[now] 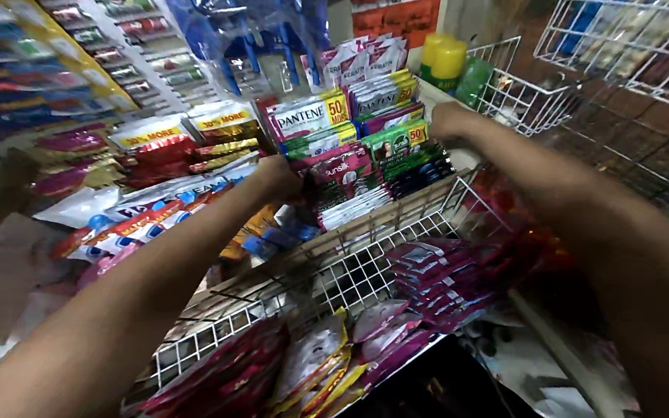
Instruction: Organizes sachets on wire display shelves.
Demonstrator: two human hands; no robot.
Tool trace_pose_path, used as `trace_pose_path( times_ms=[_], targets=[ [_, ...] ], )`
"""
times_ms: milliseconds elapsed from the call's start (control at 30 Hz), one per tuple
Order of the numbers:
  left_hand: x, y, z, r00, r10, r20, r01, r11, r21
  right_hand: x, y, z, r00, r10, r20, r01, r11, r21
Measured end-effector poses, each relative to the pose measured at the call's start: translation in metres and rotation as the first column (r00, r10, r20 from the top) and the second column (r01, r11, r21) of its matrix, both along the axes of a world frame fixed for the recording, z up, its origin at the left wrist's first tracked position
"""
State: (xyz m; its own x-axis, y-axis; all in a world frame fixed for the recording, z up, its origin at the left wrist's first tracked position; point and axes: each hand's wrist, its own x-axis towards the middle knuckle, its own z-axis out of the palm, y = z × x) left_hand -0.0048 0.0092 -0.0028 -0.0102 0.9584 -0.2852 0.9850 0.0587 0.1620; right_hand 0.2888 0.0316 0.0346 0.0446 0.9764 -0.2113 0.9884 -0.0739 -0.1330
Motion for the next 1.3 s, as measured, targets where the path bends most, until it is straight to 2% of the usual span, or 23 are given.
trace_pose_path(
  times_ms=[133,300,433,567,633,700,733,767,833,867,933,967,1000,1033,1133,1200,1300],
  targets=[
    [-0.005,0.004,-0.004,1.0,0.003,0.018,-0.003,1.0,-0.002,-0.008,0.008,0.0,0.998,-0.024,0.054,0.023,1.0,0.011],
    [-0.006,0.0,-0.002,0.999,-0.038,-0.014,0.038,0.999,0.016,-0.028,0.016,-0.015,0.972,0.039,0.233,-0.038,0.999,-0.011],
    [-0.002,-0.006,-0.003,1.0,-0.008,0.01,0.008,0.999,0.045,-0.03,0.02,-0.024,0.971,-0.03,0.239,0.021,0.999,0.042],
    [-0.003,-0.009,-0.001,0.998,-0.055,0.006,0.054,0.998,0.039,-0.023,0.017,-0.023,0.977,-0.045,0.21,0.028,0.996,0.083],
    [-0.006,-0.01,0.005,0.993,-0.12,-0.016,0.12,0.993,-0.001,-0.022,0.014,-0.02,0.973,-0.04,0.228,0.022,0.996,0.082],
    [-0.007,-0.015,0.022,0.988,-0.153,0.038,0.154,0.988,-0.028,-0.019,0.014,-0.024,0.971,-0.026,0.237,0.007,0.997,0.083],
    [-0.005,-0.017,0.034,0.983,-0.173,0.07,0.173,0.985,0.006,-0.018,0.015,-0.026,0.97,-0.02,0.242,0.001,0.997,0.077],
    [-0.001,-0.019,0.046,0.971,-0.222,0.087,0.211,0.971,0.114,-0.018,0.016,-0.026,0.969,-0.02,0.246,0.003,0.998,0.069],
    [0.014,-0.015,0.068,0.93,-0.368,-0.002,0.338,0.851,0.401,-0.02,0.016,-0.024,0.967,-0.024,0.254,0.013,0.999,0.048],
    [0.025,-0.01,0.079,0.904,-0.413,-0.108,0.41,0.77,0.49,-0.02,0.016,-0.022,0.969,-0.028,0.245,0.019,0.999,0.041],
    [0.045,0.013,0.101,0.81,-0.463,-0.361,0.585,0.593,0.553,-0.019,0.016,-0.021,0.972,-0.025,0.232,0.014,0.999,0.048],
    [0.053,0.033,0.109,0.743,-0.487,-0.46,0.669,0.511,0.54,-0.017,0.018,-0.021,0.972,-0.011,0.233,-0.002,0.999,0.054],
    [0.059,0.054,0.115,0.683,-0.49,-0.541,0.73,0.471,0.495,-0.015,0.02,-0.021,0.973,0.002,0.231,-0.016,0.998,0.059],
    [0.065,0.074,0.119,0.642,-0.476,-0.601,0.763,0.474,0.439,-0.013,0.021,-0.02,0.974,0.008,0.228,-0.023,0.998,0.06],
    [0.071,0.119,0.121,0.617,-0.395,-0.681,0.73,0.611,0.306,-0.004,0.027,-0.027,0.977,0.022,0.211,-0.043,0.994,0.096],
    [0.063,0.135,0.119,0.617,-0.385,-0.686,0.723,0.622,0.301,0.0,0.027,-0.026,0.981,0.041,0.192,-0.057,0.995,0.079],
    [0.047,0.124,0.121,0.595,-0.404,-0.695,0.74,0.611,0.279,0.006,0.032,-0.014,0.986,0.096,0.139,-0.097,0.995,0.0]
  ],
)
